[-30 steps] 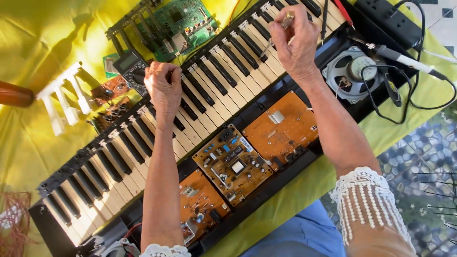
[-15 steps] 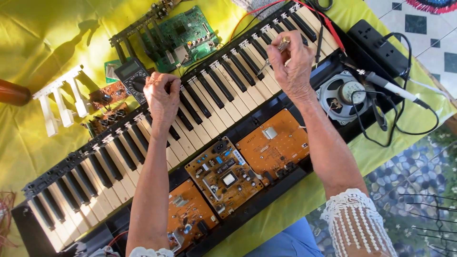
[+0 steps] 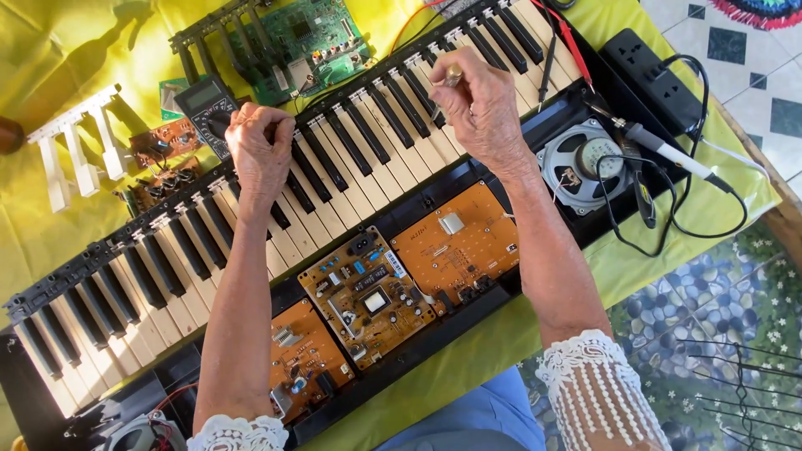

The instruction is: The person uses a screwdriver to manipulate components on the exposed circuit board of an electronic keyboard. They then use a multimeter to test the keyboard keys and various points on the circuit board.

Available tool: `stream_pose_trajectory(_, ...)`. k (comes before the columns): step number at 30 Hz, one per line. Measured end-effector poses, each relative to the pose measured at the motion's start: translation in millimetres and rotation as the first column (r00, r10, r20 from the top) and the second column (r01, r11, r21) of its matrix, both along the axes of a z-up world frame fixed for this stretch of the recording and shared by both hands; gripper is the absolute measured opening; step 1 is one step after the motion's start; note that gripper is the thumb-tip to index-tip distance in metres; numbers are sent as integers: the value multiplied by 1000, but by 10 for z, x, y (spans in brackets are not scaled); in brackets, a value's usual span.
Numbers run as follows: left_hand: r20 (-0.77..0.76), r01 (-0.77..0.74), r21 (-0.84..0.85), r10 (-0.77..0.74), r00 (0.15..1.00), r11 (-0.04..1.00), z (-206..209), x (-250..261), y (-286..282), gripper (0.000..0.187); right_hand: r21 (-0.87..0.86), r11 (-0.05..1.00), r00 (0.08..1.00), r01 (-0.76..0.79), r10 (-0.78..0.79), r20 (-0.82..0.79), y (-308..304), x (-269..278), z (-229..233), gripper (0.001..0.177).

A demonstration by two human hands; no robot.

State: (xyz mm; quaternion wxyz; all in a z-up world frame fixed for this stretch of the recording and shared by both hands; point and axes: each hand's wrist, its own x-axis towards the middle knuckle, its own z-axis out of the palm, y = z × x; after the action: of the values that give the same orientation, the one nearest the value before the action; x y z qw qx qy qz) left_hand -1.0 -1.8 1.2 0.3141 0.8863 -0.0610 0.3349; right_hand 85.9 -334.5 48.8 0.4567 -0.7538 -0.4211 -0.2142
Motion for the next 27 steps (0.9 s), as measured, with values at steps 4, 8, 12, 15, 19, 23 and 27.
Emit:
stream_pose_trajectory(4, 2, 5, 9, -5, 1000, 1000, 45, -14, -19, 15, -13, 998, 998, -63, 63, -30, -2, -38, 56, 25)
stream_pose_trajectory(8, 1, 6, 31, -6, 1000, 999, 79, -20, -30, 15, -23, 999, 999, 43, -43, 0, 11, -35, 31, 23)
stream_pose_trajectory(12, -66, -21, 38, 23, 998, 999, 99, -40, -60, 12, -28, 989, 989, 143, -142, 37, 50, -59, 40, 28)
stream_pose_trajectory(15, -108, -23, 43, 27, 994, 999, 102, -44, -65, 10, -52, 989, 990, 141, -140, 25, 81, -167, 194, 23)
stream_pose_trajectory(19, -65, -36, -35, 34, 997, 999, -147, 45, 9, 13, 47, 988, 988, 147, -145, -44, 130, -139, 45, 16)
stream_pose_trajectory(23, -29, -72, 219, 80, 996, 973, -81, 43, -319, 19, 39, 991, 989, 127, -124, -81, 150, -159, 65, 16)
stream_pose_trajectory(27, -186, 91, 411, -15, 983, 907, 222, -53, -1089, 53, 69, 990, 991, 123, -119, -64, 127, -149, 50, 16)
